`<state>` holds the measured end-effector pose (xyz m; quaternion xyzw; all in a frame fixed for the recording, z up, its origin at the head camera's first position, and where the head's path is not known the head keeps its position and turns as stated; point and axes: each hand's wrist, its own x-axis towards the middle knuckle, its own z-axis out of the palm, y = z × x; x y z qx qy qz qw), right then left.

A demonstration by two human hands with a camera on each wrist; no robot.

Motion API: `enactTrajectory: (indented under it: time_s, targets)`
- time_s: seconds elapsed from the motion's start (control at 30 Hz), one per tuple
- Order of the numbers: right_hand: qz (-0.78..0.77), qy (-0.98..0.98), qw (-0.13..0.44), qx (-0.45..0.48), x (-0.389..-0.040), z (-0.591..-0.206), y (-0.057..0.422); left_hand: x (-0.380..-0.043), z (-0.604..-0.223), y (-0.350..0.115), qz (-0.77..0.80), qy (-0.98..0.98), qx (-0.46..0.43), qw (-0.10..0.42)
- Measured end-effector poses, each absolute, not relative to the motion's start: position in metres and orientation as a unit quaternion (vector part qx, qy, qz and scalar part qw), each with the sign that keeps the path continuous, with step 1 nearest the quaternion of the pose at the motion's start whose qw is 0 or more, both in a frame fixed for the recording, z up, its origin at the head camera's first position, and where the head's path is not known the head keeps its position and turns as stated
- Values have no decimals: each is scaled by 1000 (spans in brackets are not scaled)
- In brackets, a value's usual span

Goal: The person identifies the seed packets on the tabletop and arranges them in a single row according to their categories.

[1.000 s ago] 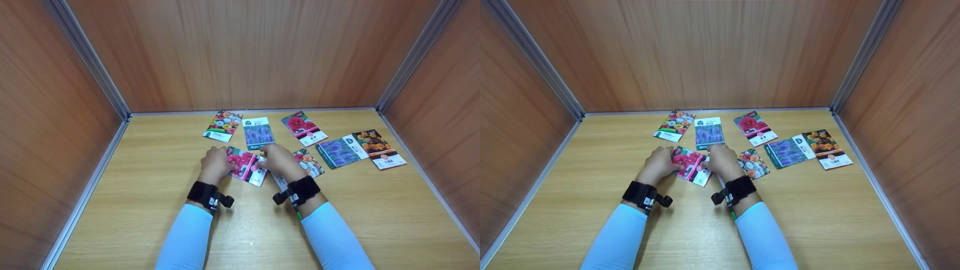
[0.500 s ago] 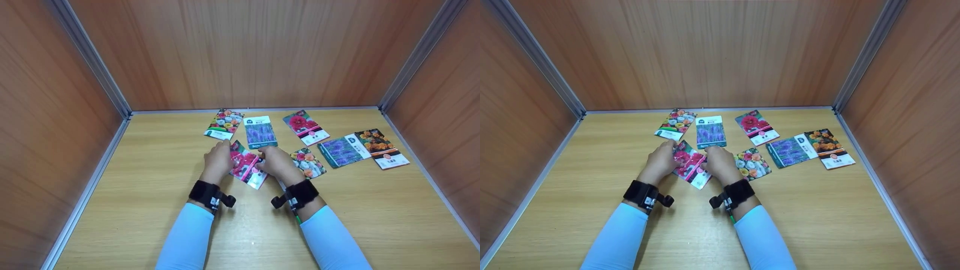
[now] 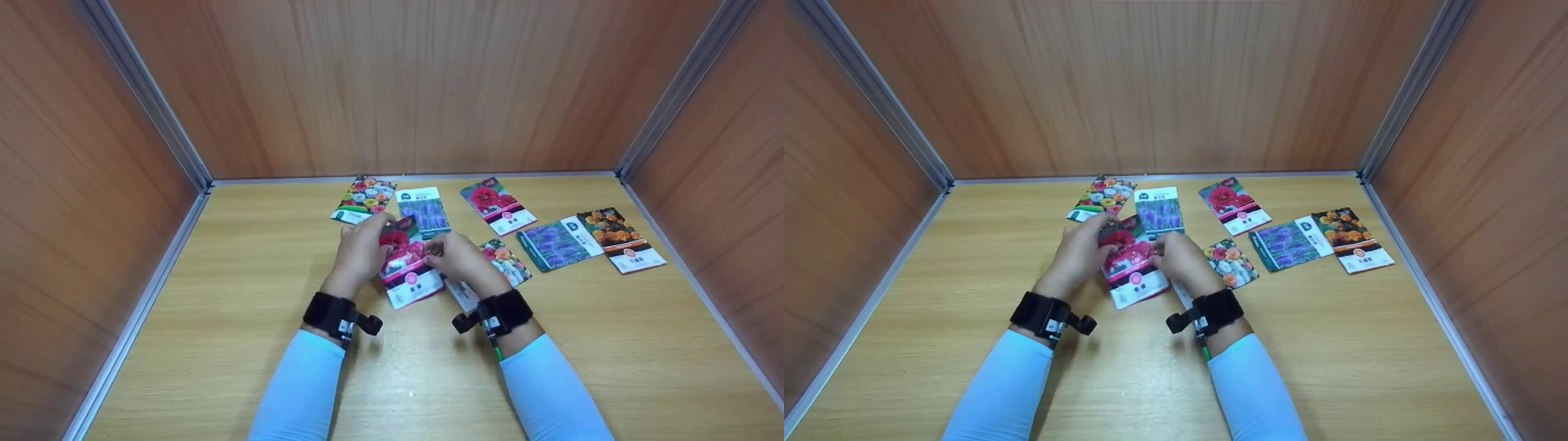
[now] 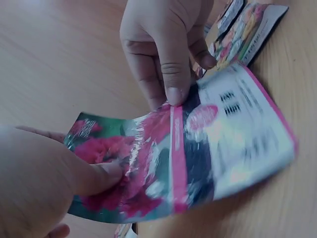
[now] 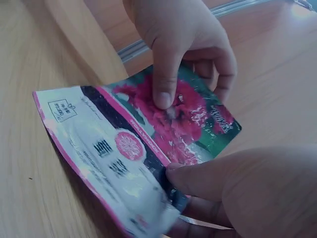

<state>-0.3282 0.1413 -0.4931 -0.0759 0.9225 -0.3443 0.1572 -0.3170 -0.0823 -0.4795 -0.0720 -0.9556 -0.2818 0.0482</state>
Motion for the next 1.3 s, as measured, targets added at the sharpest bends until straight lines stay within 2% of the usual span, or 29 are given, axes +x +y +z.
enactTrajectory:
  time_s: [0.23,0.5,0.87,1.0,1.3]
  targets:
    - [-426,890,145,-74,-326,-488,149,-312,-473,-86,-340,-932,-88,92]
    - [-491,864,97,-51,-325,-475,161,-309,-465,-88,-441,-889,-44,117]
    - [-558,830,20,-19,-325,-463,172,-309,-465,-90,-445,-887,-73,98]
    - [-569,822,7,-16,-324,-460,172,-309,-465,-89,-469,-876,-65,89]
    - [-590,806,-17,-41,-323,-459,175,-307,-463,-86,-509,-849,-94,104]
